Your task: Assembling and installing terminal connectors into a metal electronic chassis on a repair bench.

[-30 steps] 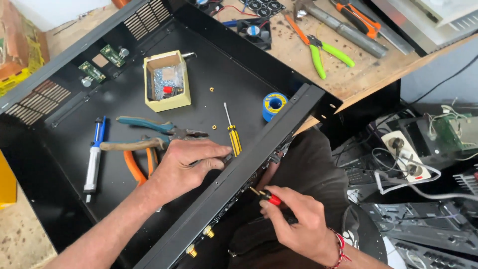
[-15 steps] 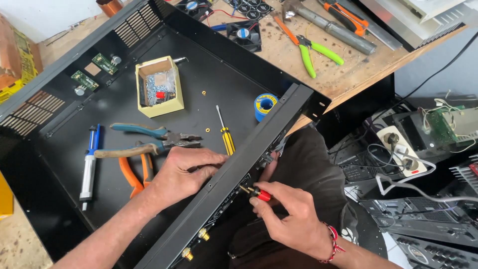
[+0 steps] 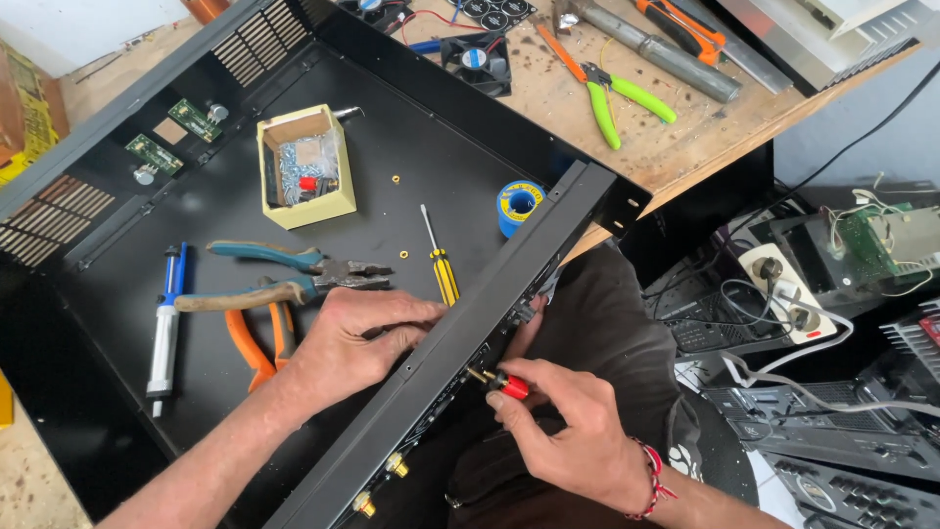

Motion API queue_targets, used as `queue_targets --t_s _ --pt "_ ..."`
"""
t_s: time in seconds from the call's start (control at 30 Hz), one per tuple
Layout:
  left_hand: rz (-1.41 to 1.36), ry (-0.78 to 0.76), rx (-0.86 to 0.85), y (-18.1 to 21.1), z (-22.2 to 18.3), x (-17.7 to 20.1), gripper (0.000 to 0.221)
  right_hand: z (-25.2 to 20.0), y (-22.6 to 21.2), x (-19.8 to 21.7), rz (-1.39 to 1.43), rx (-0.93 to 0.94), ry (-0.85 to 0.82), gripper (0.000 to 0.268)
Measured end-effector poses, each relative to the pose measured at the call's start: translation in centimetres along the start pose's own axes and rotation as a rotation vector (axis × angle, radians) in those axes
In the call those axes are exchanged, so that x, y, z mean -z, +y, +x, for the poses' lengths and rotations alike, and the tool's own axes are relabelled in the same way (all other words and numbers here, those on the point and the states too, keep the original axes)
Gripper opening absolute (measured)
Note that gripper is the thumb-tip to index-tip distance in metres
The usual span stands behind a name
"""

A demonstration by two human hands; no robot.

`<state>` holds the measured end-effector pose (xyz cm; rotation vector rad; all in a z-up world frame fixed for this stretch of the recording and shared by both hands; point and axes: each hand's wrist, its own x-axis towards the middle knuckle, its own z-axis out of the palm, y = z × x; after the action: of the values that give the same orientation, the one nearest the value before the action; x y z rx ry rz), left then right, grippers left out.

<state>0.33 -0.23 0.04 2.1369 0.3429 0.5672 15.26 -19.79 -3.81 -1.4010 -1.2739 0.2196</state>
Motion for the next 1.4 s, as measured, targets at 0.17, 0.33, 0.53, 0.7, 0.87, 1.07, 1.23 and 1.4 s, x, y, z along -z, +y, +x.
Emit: queue_targets --t_s 0.17,0.33,0.53,0.7,0.87,1.07,1.23,1.4 --pt "0.007 0.024 -0.016 -0.7 -0.2 0.0 0.026 -0.5 0.4 0.3 0.039 -0.064 -0.02 0.017" --pt "0.008 0.045 -0.026 -0.8 -0.2 -0.1 0.026 -0.7 0.5 0.3 0.282 -0.247 -0.078 0.013" --pt "-0.011 0.045 -0.036 -0.3 0.0 -0.1 0.028 -0.6 0.4 0.1 0.193 -0.199 -0.025 0.015" --pt "-0.019 -0.001 0.016 0.7 0.2 0.0 0.031 0.3 -0.1 -0.1 -0.034 0.124 0.039 0.018" --pt "-0.023 -0.005 -0.051 0.3 0.1 -0.2 0.033 0.9 -0.3 -0.1 -0.037 0.138 0.021 0.017" --pt "-0.065 -0.023 -0.092 0.3 0.1 -0.4 0.037 1.5 -1.0 -0.6 -0.075 0.171 0.033 0.017" --pt "-0.112 -0.056 -0.093 0.9 0.0 -0.4 0.017 1.3 -0.9 -1.2 -0.099 0.209 0.056 0.018" --pt "-0.135 -0.065 -0.124 0.8 -0.1 -0.6 0.028 1.4 -1.1 -1.4 -0.136 0.172 0.074 0.018"
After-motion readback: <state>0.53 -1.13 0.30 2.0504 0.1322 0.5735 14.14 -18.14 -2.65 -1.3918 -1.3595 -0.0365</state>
